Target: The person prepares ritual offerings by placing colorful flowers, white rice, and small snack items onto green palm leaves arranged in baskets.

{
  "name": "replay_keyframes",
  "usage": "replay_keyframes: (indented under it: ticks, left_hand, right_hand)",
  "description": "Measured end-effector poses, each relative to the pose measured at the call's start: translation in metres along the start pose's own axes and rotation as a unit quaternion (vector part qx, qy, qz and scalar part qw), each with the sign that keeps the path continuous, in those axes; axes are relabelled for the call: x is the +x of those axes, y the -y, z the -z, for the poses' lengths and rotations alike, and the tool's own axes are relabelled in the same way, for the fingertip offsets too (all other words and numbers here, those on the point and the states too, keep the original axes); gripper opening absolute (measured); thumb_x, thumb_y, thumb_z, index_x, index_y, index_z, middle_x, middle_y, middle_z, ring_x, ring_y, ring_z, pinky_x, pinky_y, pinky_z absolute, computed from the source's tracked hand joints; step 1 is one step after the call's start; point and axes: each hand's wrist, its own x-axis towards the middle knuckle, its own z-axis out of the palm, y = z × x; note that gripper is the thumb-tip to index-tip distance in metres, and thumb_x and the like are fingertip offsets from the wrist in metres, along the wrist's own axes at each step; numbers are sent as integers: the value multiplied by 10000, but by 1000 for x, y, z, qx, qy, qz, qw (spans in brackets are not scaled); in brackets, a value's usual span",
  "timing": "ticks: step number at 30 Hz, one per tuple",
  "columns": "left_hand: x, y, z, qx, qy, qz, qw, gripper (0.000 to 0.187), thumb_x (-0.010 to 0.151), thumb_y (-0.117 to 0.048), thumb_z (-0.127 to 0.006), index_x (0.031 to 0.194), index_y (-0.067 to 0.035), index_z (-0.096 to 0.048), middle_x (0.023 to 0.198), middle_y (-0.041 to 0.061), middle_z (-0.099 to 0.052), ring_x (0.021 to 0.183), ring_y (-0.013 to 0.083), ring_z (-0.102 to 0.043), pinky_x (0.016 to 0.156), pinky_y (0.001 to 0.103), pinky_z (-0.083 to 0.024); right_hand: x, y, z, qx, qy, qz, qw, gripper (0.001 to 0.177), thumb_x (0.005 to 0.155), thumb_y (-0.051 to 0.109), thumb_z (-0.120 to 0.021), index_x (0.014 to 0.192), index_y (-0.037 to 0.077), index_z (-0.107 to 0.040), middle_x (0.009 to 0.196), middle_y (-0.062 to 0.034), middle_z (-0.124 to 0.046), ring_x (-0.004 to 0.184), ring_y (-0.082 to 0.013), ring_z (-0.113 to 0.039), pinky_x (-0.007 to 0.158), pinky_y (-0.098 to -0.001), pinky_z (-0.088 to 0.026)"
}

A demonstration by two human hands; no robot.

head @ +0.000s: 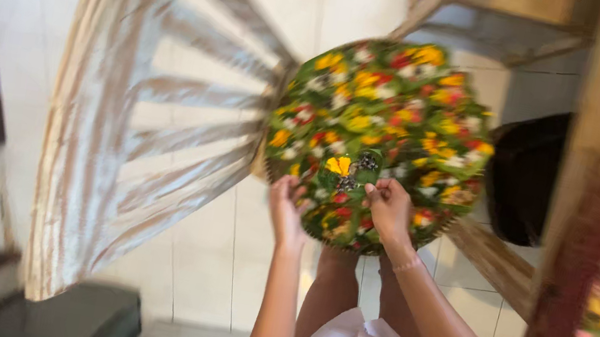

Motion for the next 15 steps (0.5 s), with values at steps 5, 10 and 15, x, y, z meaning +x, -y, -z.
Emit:
replay_keyframes:
  ticks: [5, 10, 15]
  left_hand:
    - [-123, -84, -108, -67, 152, -144, 975, 231, 1061, -288, -530, 1209, -121, -589, 1130, 51, -648, 983, 149, -619, 819, 334, -516]
    - [-257, -77, -230, -26, 279, -177, 943, 202, 1060, -226, -532, 1213, -105, -584, 1147, 32, -648, 1026, 131, -619, 880, 311, -520]
    - [-354, 13, -330, 41, 443, -183, 877, 191, 1066, -199, -561, 1211, -82, -604, 1148, 36, -642, 1067, 126, -619, 907, 288, -498]
  right_hand:
    - [-62, 132, 130, 88, -56, 109, 988, 128, 955, 104, -712, 975, 24, -614, 758, -8, -674, 650, -89, -649, 583, -240, -507]
    - [-118, 198, 302, 121, -150, 201, 961, 114, 990, 74, -702, 992, 27, -598, 800, -15, -662, 678, -100, -648, 615, -238, -502]
    - [-92, 154, 472, 131, -229, 225, 938, 96, 1008, 55, -697, 1016, 24, -606, 818, -37, -666, 698, -112, -662, 648, -239, -533]
